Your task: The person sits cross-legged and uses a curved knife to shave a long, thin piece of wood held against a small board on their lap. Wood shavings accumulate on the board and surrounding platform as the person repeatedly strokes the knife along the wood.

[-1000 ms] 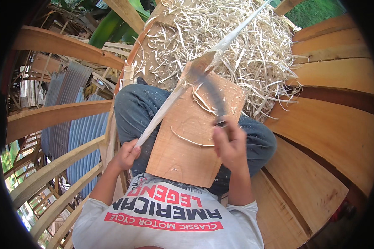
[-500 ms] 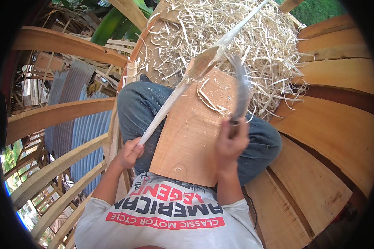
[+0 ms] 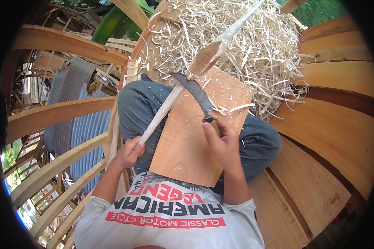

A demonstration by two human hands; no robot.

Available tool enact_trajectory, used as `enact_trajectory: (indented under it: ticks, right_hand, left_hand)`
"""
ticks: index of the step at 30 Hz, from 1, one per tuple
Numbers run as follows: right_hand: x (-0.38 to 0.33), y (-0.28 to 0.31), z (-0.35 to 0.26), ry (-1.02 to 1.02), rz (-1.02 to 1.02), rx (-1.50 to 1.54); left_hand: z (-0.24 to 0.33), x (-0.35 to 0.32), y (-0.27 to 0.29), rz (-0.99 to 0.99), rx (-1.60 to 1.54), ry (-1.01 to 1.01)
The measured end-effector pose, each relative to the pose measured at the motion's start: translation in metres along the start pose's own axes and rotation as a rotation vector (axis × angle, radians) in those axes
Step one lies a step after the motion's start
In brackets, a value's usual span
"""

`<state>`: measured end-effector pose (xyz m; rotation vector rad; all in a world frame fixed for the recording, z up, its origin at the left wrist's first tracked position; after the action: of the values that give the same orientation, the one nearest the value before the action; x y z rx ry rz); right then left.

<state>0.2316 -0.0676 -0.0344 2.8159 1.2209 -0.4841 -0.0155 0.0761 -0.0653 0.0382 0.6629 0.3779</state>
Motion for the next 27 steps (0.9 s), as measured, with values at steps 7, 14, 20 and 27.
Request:
enact_trajectory:
  ticks: [7, 14, 20, 27]
  right_hand:
    - [-0.008, -0.015, 0.008, 0.537, 0.156, -0.496]
    - [0.015, 0.047, -0.048, 0.477, 0.367, 0.04]
    - [-0.002, -0.009, -0.01, 0.002, -0.363, -0.156]
    - [0.004, -0.015, 0.013, 0.137, 0.033, -0.069]
  left_hand:
    - [-0.001, 0.001, 0.0, -0.042, -0.055, -0.012]
    - [-0.007, 0.002, 0.002, -0.067, -0.057, 0.039]
    - [-0.008, 0.001, 0.0, -0.03, -0.005, 0.012]
    - [-0.005, 0.002, 0.0, 0.004, -0.016, 0.009]
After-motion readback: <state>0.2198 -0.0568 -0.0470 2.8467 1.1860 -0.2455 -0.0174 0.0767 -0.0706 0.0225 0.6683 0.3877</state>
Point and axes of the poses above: each hand's wrist, its own x-axis towards the middle knuckle, its own y-axis out of the back of the hand, z = x × y, the point moved 4 cm from there along x, towards the middle knuckle, and after that the axes turned 10 degrees about y, right-handed, at the moved point
